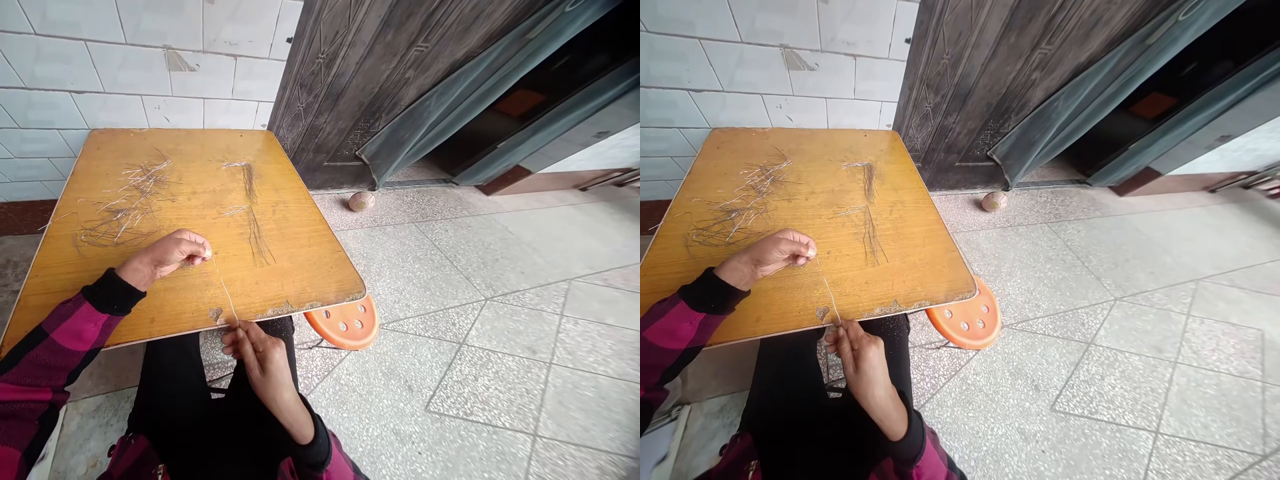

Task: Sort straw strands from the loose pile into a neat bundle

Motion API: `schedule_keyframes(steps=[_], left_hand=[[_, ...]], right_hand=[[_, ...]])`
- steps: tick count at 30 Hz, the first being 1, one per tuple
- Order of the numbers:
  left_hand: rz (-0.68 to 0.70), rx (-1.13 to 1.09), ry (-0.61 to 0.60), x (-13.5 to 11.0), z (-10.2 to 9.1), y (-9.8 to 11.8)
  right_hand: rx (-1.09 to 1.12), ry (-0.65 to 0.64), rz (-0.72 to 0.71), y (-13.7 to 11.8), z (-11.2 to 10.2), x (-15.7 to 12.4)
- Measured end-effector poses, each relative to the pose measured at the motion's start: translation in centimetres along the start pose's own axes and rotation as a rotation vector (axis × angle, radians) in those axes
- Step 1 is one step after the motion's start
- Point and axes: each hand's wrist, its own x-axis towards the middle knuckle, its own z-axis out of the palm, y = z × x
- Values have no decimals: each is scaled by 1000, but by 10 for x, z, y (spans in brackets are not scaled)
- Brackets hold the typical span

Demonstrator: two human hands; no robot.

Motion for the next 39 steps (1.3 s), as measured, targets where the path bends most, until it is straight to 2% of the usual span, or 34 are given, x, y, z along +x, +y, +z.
schedule_keyframes(steps=[8, 11, 14, 18, 23, 29, 35, 39], left_hand=[[-42, 52, -176, 7, 0, 1], [-51, 74, -168, 8, 0, 2], [-56, 132, -108, 9, -4, 2], [-68, 229, -141, 11, -11, 4], [-30, 286, -212, 10, -11, 9], [46, 391, -245, 6, -5, 15], [133, 438, -371, 6, -1, 12], [162, 454, -391, 7, 2, 10]], right_hand=[[691, -116, 319, 28, 14, -17], [842, -159, 401, 34, 24, -18], [895, -183, 452, 39, 35, -16], [841, -225, 466, 50, 38, -12], [855, -108, 406, 51, 23, -1], [912, -254, 341, 37, 26, 9], [1038, -281, 287, 23, 31, 18], [1089, -296, 288, 11, 29, 26]])
